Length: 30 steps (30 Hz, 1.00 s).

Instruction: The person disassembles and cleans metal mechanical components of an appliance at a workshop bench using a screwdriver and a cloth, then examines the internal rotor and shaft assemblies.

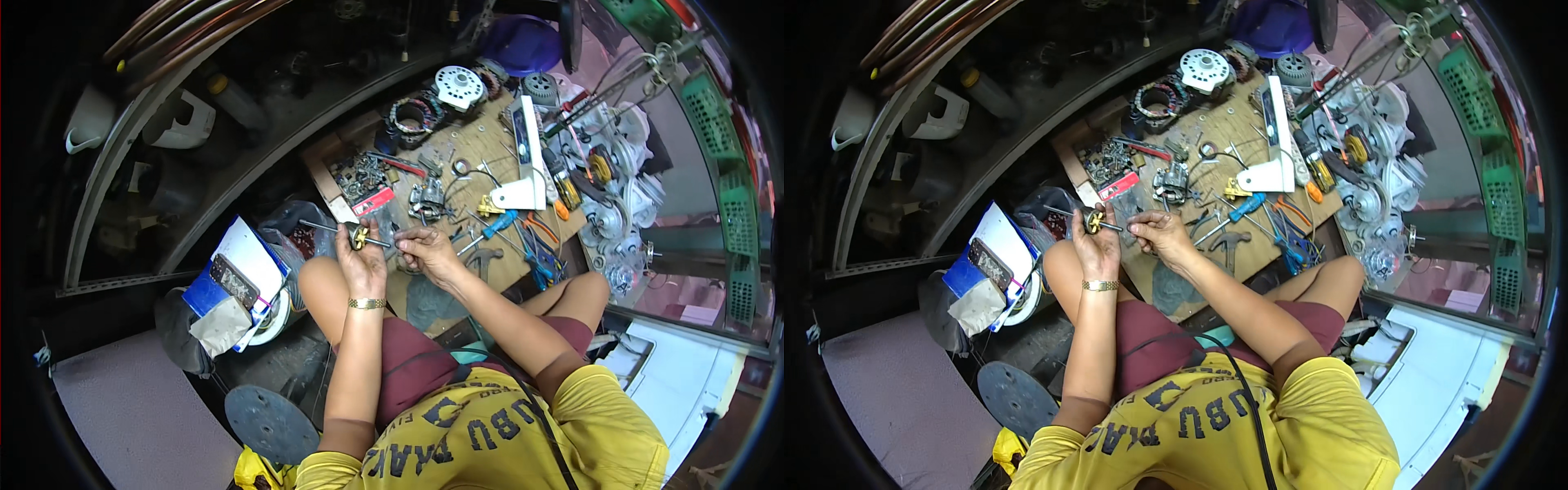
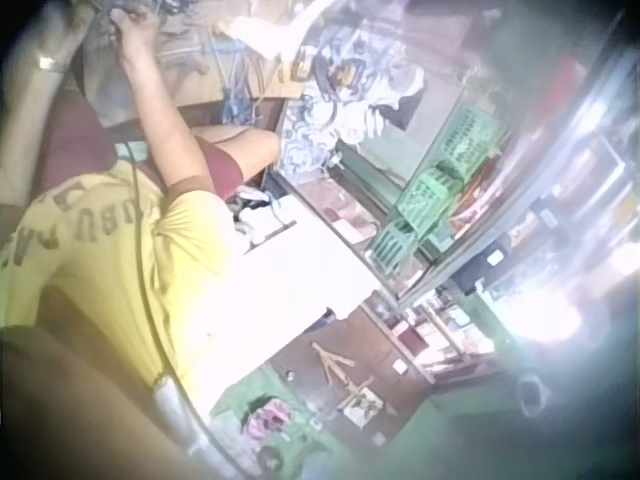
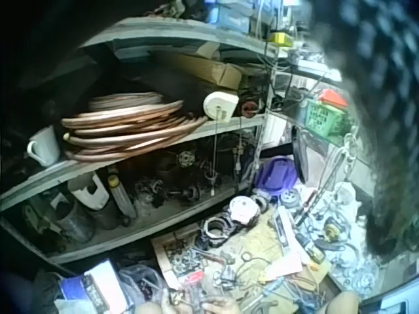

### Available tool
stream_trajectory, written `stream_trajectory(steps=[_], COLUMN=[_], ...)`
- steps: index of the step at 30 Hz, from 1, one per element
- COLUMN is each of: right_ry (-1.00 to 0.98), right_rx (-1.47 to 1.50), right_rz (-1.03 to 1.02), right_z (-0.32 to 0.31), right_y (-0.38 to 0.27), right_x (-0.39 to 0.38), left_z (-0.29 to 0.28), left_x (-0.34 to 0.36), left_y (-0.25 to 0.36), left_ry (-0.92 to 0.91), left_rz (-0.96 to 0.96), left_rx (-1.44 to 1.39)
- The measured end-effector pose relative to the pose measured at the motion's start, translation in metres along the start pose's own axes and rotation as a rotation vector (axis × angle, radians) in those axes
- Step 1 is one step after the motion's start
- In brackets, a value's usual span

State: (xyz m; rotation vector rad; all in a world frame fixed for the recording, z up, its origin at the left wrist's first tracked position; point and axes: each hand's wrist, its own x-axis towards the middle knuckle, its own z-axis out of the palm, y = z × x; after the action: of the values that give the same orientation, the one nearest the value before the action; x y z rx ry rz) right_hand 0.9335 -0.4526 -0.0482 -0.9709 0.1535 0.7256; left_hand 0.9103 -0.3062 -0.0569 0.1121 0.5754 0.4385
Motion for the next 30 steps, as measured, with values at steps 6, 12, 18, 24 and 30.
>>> stream_trajectory(steps=[6,12,18,24,30], right_ry=[-0.004,0.159,0.336,0.335,0.267], right_rx=[-0.038,-0.255,-0.253,-0.030,0.140], right_rz=[-0.112,-0.502,-0.493,-0.398,-0.282], right_z=[-0.005,-0.021,-0.049,-0.060,-0.066], right_y=[-0.005,0.002,0.007,0.010,0.013], right_x=[-0.065,-0.122,-0.168,-0.187,-0.198], left_z=[0.009,0.016,0.008,0.000,-0.014], left_x=[-0.069,-0.129,-0.179,-0.194,-0.205], left_y=[-0.027,-0.058,-0.098,-0.112,-0.116], left_ry=[-0.046,-0.113,-0.181,-0.248,-0.287], left_rz=[0.222,0.225,0.362,0.373,0.293], left_rx=[0.139,0.221,0.444,0.537,0.582])
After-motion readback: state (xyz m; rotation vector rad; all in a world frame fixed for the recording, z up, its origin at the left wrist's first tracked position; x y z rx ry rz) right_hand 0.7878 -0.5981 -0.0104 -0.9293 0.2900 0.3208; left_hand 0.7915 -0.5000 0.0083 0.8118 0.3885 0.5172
